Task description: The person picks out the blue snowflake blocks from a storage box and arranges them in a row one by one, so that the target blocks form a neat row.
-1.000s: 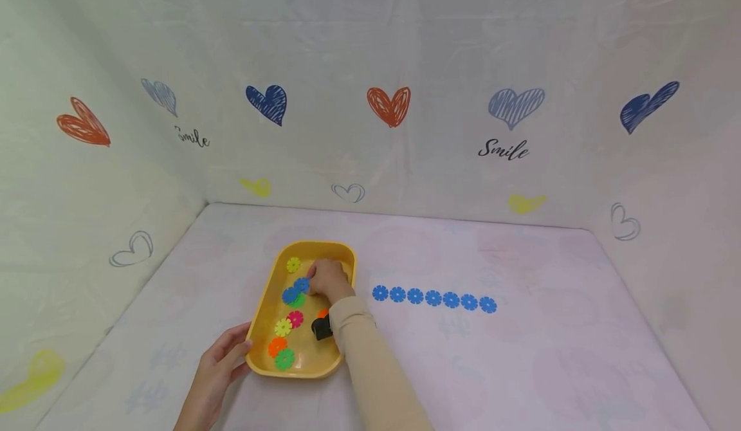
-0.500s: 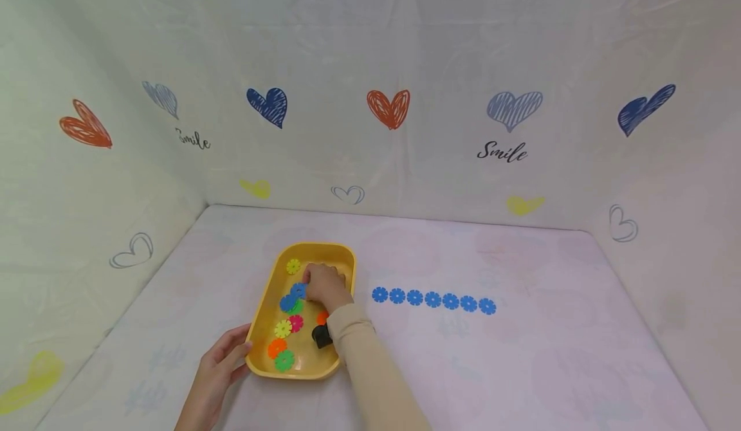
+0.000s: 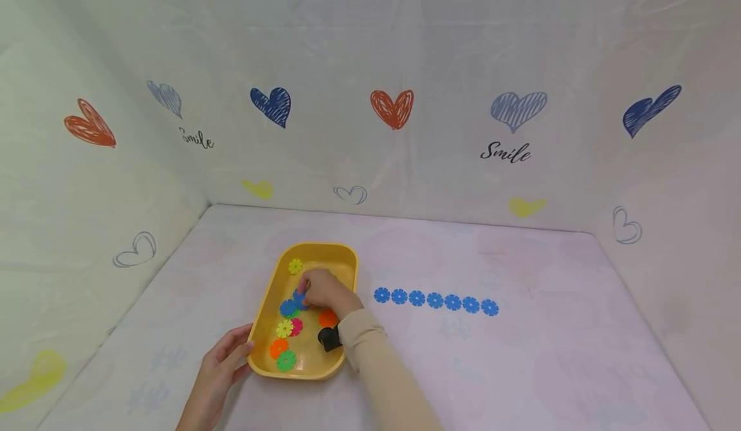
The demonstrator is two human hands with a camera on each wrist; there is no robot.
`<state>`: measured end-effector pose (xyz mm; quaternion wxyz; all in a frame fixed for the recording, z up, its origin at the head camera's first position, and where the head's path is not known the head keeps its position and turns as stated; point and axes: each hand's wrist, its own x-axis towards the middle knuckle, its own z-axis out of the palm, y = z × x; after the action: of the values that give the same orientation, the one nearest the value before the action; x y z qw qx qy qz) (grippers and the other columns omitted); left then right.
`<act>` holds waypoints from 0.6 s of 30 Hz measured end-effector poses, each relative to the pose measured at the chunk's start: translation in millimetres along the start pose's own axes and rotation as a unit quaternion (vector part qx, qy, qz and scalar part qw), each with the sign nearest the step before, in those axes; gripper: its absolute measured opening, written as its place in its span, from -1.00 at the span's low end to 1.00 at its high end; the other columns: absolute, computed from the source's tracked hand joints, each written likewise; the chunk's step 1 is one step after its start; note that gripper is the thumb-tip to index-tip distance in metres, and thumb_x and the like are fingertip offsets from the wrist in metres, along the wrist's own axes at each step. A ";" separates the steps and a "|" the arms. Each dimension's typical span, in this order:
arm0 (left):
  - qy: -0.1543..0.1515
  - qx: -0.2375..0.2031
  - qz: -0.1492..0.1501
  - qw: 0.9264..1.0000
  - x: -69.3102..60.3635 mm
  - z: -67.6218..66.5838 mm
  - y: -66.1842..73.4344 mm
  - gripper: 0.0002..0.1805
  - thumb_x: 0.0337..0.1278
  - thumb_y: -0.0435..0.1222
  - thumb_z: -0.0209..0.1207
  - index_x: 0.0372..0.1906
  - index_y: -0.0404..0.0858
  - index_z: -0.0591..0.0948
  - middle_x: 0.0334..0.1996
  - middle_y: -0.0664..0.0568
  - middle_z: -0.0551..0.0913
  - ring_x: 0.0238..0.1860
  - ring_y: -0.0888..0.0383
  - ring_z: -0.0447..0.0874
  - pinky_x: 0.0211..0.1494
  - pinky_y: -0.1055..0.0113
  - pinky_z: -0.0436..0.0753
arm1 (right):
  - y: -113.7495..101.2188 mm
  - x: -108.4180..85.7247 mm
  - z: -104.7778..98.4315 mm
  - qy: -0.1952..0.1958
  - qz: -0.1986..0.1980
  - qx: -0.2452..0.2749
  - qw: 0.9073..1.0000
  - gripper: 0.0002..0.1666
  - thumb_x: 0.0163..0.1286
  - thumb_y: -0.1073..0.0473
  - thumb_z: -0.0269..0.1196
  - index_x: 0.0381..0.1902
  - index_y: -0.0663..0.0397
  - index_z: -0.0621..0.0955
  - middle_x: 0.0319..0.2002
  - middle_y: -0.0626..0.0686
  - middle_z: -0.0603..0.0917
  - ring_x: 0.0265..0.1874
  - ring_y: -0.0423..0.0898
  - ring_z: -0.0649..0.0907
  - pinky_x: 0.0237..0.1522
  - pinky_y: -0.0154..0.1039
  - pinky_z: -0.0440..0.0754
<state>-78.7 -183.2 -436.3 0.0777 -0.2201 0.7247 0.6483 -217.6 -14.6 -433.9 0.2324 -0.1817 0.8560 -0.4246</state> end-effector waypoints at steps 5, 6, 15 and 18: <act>0.000 0.005 0.002 1.000 -1.3 0.4 0.4 -0.54 0.30 -0.28 -0.02 0.26 -0.32 0.36 0.17 -0.25 0.44 -0.05 0.14 0.55 -0.09 0.42 0.62 | -5.4 -13.2 -9.4 0.006 -0.026 0.028 0.999 -0.91 0.18 0.40 0.24 -0.33 0.22 0.57 -0.55 -0.05 0.46 -0.56 -0.18 0.48 -0.44 -0.42 0.51; 0.001 0.006 0.001 1.000 -1.4 0.4 0.5 -0.55 0.30 -0.28 -0.02 0.26 -0.31 0.36 0.17 -0.24 0.44 -0.05 0.14 0.54 -0.09 0.42 0.62 | -6.7 -16.2 -11.5 0.008 -0.032 0.032 0.999 -0.90 0.18 0.40 0.24 -0.31 0.23 0.57 -0.54 -0.04 0.47 -0.55 -0.18 0.50 -0.42 -0.41 0.53; -0.002 0.006 0.000 1.000 -1.5 0.5 1.1 -0.54 0.30 -0.27 -0.03 0.26 -0.31 0.35 0.17 -0.24 0.44 -0.06 0.16 0.55 -0.08 0.41 0.62 | -15.5 -50.3 -26.9 0.037 -0.060 0.055 0.996 -0.83 0.23 0.31 0.23 -0.22 0.27 0.55 -0.45 -0.01 0.51 -0.50 -0.14 0.56 -0.39 -0.37 0.60; -0.003 0.004 0.000 1.000 -1.6 0.5 0.9 -0.54 0.30 -0.27 -0.03 0.26 -0.30 0.35 0.18 -0.24 0.43 -0.06 0.16 0.55 -0.07 0.42 0.62 | -14.8 -63.0 -32.0 0.059 -0.065 0.060 0.994 -0.85 0.23 0.29 0.24 -0.23 0.20 0.55 -0.44 0.00 0.51 -0.49 -0.10 0.58 -0.38 -0.35 0.60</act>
<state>-77.7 -182.3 -435.0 0.0812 -0.2178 0.7269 0.6461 -181.5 29.5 -389.5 0.1635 -0.1972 0.8278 -0.4992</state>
